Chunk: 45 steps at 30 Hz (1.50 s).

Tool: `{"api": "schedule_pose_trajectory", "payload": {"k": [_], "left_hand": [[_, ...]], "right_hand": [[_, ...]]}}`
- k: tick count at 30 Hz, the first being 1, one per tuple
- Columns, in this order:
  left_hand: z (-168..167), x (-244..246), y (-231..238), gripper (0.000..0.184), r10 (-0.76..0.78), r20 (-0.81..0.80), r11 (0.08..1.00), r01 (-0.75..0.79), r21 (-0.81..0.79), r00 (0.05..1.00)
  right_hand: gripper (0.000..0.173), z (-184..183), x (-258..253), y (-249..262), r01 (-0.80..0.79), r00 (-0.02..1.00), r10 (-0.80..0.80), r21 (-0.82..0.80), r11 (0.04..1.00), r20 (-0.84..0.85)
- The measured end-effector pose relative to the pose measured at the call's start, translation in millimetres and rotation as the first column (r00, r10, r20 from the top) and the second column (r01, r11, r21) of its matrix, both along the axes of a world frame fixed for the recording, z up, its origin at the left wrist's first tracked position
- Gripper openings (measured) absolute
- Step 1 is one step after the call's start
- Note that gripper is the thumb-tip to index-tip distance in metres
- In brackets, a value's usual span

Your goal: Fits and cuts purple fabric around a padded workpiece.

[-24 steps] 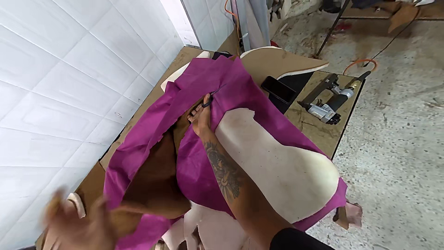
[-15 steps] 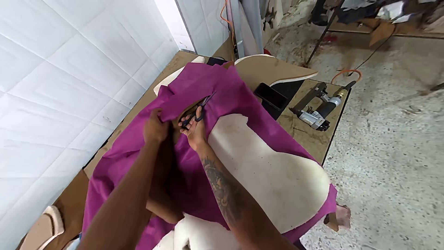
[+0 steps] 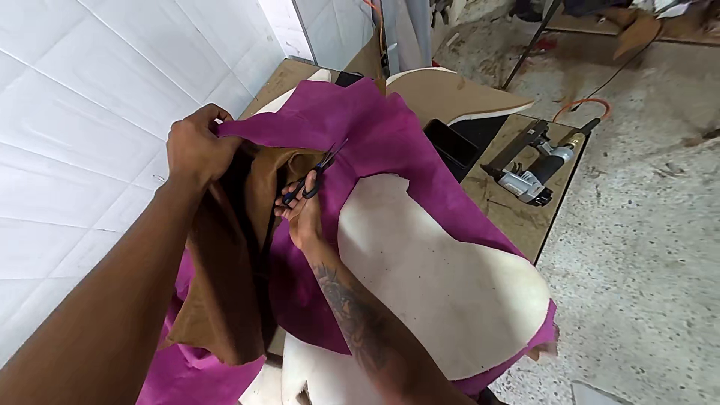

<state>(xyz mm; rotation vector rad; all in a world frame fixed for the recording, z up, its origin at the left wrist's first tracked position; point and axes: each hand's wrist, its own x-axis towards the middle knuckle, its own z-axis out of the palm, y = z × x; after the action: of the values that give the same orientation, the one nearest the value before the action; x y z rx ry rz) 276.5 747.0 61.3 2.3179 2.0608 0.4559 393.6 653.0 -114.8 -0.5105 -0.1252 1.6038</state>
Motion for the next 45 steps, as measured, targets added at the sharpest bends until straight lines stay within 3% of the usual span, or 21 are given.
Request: {"api": "schedule_pose_trajectory", "payload": {"k": [7,14,21,29,34,39,45], "left_hand": [[-3.3,-3.5,-1.6,0.037,0.125,0.002,0.99,-0.125,-0.058,0.992],[-11.0,0.3,-13.0,0.036,0.106,-0.005,0.991,-0.106,-0.083,0.994],[-37.1,1.7,-20.5,0.033,0.157,-0.158,0.969,-0.183,-0.164,0.975],[-59.3,-20.4,-24.7,0.034,0.202,-0.212,0.954,-0.241,-0.18,0.956],[-60.8,-25.9,-29.2,0.032,0.21,-0.243,0.951,-0.255,-0.173,0.947],[-63.3,-28.3,-34.5,0.029,0.196,-0.256,0.957,-0.242,-0.163,0.947],[-63.2,-29.9,-40.4,0.029,0.207,-0.26,0.953,-0.254,-0.164,0.943]], "right_hand": [[0.061,7.7,-23.4,-33.2,0.017,1.0,-0.017,-0.025,1.0,0.013],[0.061,1.1,9.9,27.6,0.094,0.996,-0.094,-0.077,0.993,0.002],[0.061,2.1,13.5,68.4,0.21,0.978,-0.21,-0.12,0.97,0.009],[0.053,5.9,7.7,74.8,0.315,0.949,-0.31,-0.123,0.941,0.06],[0.061,1.7,22.0,87.6,0.293,0.956,-0.295,-0.143,0.945,0.008],[0.059,1.5,31.8,96.3,0.357,0.934,-0.351,-0.132,0.925,0.068],[0.06,2.3,49.2,104.2,0.296,0.953,-0.303,-0.171,0.94,-0.013]]}}
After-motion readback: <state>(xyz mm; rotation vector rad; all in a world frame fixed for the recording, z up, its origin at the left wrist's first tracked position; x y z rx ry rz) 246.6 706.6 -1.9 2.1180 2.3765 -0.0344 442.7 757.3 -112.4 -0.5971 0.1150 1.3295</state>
